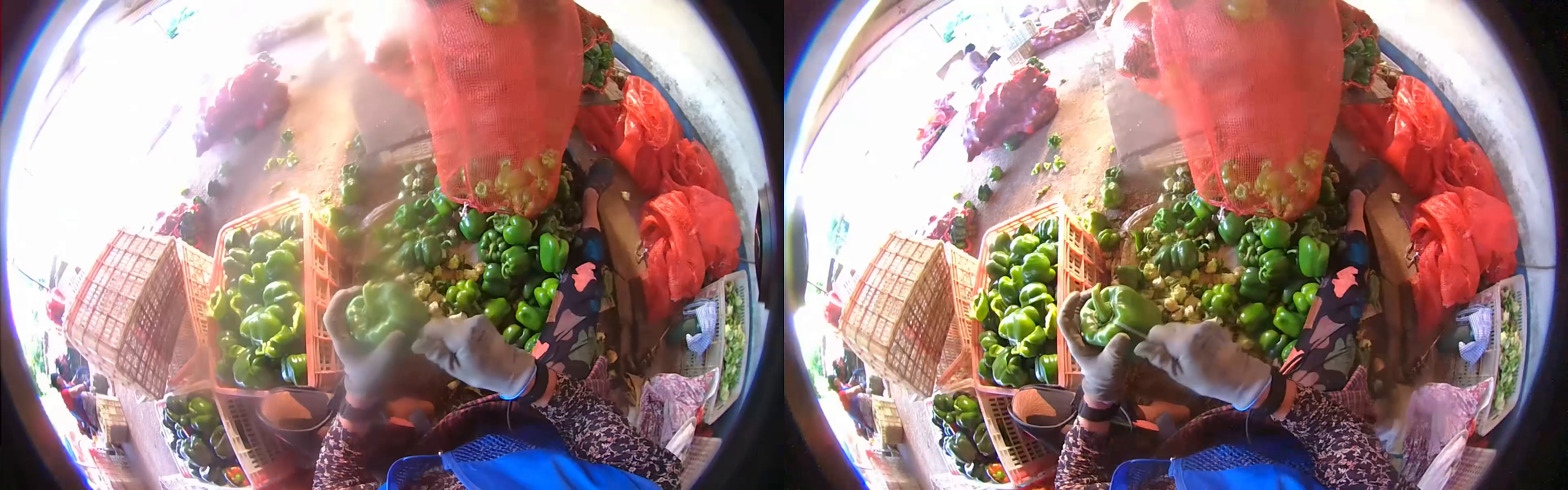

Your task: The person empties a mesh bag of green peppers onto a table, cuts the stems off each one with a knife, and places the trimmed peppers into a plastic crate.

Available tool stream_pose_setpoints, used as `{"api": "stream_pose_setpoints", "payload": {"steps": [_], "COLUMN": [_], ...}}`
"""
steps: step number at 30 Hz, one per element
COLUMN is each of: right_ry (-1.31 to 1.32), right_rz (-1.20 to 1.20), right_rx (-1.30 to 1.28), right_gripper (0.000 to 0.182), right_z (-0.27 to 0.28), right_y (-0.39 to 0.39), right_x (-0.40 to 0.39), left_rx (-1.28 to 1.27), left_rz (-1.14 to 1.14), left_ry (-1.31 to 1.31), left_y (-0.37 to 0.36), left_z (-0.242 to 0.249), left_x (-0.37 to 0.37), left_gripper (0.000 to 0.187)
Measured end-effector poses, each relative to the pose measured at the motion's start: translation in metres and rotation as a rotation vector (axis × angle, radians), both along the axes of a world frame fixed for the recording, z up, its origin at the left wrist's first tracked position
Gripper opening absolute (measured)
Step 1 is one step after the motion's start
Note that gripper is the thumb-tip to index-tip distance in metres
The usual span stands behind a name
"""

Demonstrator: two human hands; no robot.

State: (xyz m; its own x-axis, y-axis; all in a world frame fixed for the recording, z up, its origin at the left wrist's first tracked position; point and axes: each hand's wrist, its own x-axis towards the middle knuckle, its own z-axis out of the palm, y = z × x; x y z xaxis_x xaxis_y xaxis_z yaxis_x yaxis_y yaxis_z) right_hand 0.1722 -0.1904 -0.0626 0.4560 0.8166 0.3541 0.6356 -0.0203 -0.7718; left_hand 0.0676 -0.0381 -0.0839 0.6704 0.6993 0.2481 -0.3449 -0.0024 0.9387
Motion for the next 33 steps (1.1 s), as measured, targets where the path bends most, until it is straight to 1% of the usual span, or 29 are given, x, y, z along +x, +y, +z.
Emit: {"api": "stream_pose_setpoints", "payload": {"steps": [1,2,4,6,8,9,10,11,12,13,14,15,16,17,18,19,20,21,22,24,25,26,28,29,30,31,33], "right_ry": [-0.058,-0.060,-0.038,-0.037,-0.043,-0.042,-0.039,-0.315,-0.311,-0.022,0.264,0.466,0.465,0.336,0.204,0.202,0.576,0.954,0.960,0.836,0.586,0.597,0.538,0.639,0.651,0.675,0.731], "right_rz": [0.006,0.008,0.029,0.014,0.000,-0.023,-0.049,-0.071,-0.067,-0.010,0.049,0.001,0.003,0.007,0.001,-0.022,0.070,0.172,0.163,0.155,0.116,0.110,0.061,0.053,0.040,0.105,0.185], "right_rx": [-0.116,-0.127,-0.159,-0.155,-0.148,-0.208,-0.266,-0.044,-0.042,-0.151,-0.256,-0.138,-0.148,-0.055,0.041,0.037,-0.309,-0.653,-0.654,-0.121,-0.139,-0.149,-0.220,-0.266,-0.270,-0.286,-0.318], "right_gripper": [0.029,0.029,0.027,0.024,0.022,0.018,0.017,0.022,0.022,0.024,0.026,0.032,0.032,0.041,0.052,0.052,0.065,0.079,0.079,0.097,0.096,0.096,0.094,0.090,0.090,0.089,0.084], "right_z": [0.003,0.003,0.001,-0.011,-0.030,-0.043,-0.064,-0.137,-0.145,-0.147,-0.146,-0.142,-0.137,-0.098,-0.059,-0.022,0.015,0.031,0.016,-0.040,-0.053,-0.059,-0.069,-0.062,-0.061,-0.062,-0.063], "right_y": [0.007,0.010,0.013,0.013,0.011,0.008,0.003,-0.008,-0.008,-0.006,-0.002,-0.001,-0.003,0.006,0.012,0.016,0.020,0.019,0.014,0.006,0.000,-0.008,-0.023,-0.028,-0.035,-0.042,-0.053], "right_x": [-0.004,-0.005,-0.008,-0.016,-0.025,-0.029,-0.036,-0.037,-0.030,-0.021,-0.014,-0.006,0.002,0.016,0.028,0.032,0.034,0.032,0.027,0.014,0.013,0.012,0.006,0.004,0.005,0.007,0.011], "left_rx": [0.253,0.242,0.339,0.304,0.187,0.055,-0.023,-0.134,-0.241,-0.261,-0.255,-0.263,-0.281,-0.263,-0.283,-0.214,-0.146,-0.114,-0.119,-0.082,-0.112,-0.311,-0.192,-0.122,-0.052,0.029,0.052], "left_rz": [0.082,0.083,0.093,0.111,0.160,0.231,0.246,0.191,0.134,0.111,0.113,0.054,-0.006,-0.040,-0.118,-0.164,-0.208,-0.244,-0.252,-0.267,-0.344,-0.391,-0.460,-0.459,-0.458,-0.447,-0.469], "left_ry": [0.075,0.074,0.075,0.082,0.061,0.076,0.083,0.020,-0.043,-0.061,-0.064,-0.027,0.014,0.074,0.045,0.079,0.116,0.143,0.146,0.187,0.225,0.242,0.409,0.413,0.411,0.460,0.479], "left_y": [0.015,0.019,0.022,0.023,0.022,0.021,0.022,0.027,0.033,0.037,0.041,0.045,0.043,0.037,0.034,0.029,0.023,0.021,0.019,0.013,0.012,0.000,-0.004,-0.008,-0.014,-0.017,-0.028], "left_z": [-0.021,-0.022,-0.027,-0.035,-0.036,-0.031,-0.024,-0.019,-0.016,-0.015,-0.015,-0.016,-0.017,-0.014,-0.010,-0.010,-0.011,-0.020,-0.027,-0.041,-0.051,-0.046,-0.059,-0.064,-0.071,-0.080,-0.077], "left_x": [-0.004,-0.007,-0.013,-0.018,-0.016,-0.013,-0.011,-0.010,-0.009,-0.009,-0.009,-0.010,-0.011,-0.011,-0.009,-0.006,-0.006,-0.006,-0.007,-0.012,-0.016,-0.019,-0.020,-0.023,-0.026,-0.032,-0.030], "left_gripper": [0.104,0.104,0.106,0.108,0.111,0.113,0.111,0.108,0.106,0.101,0.101,0.101,0.100,0.103,0.093,0.095,0.098,0.112,0.112,0.139,0.145,0.132,0.115,0.108,0.101,0.100,0.098]}}
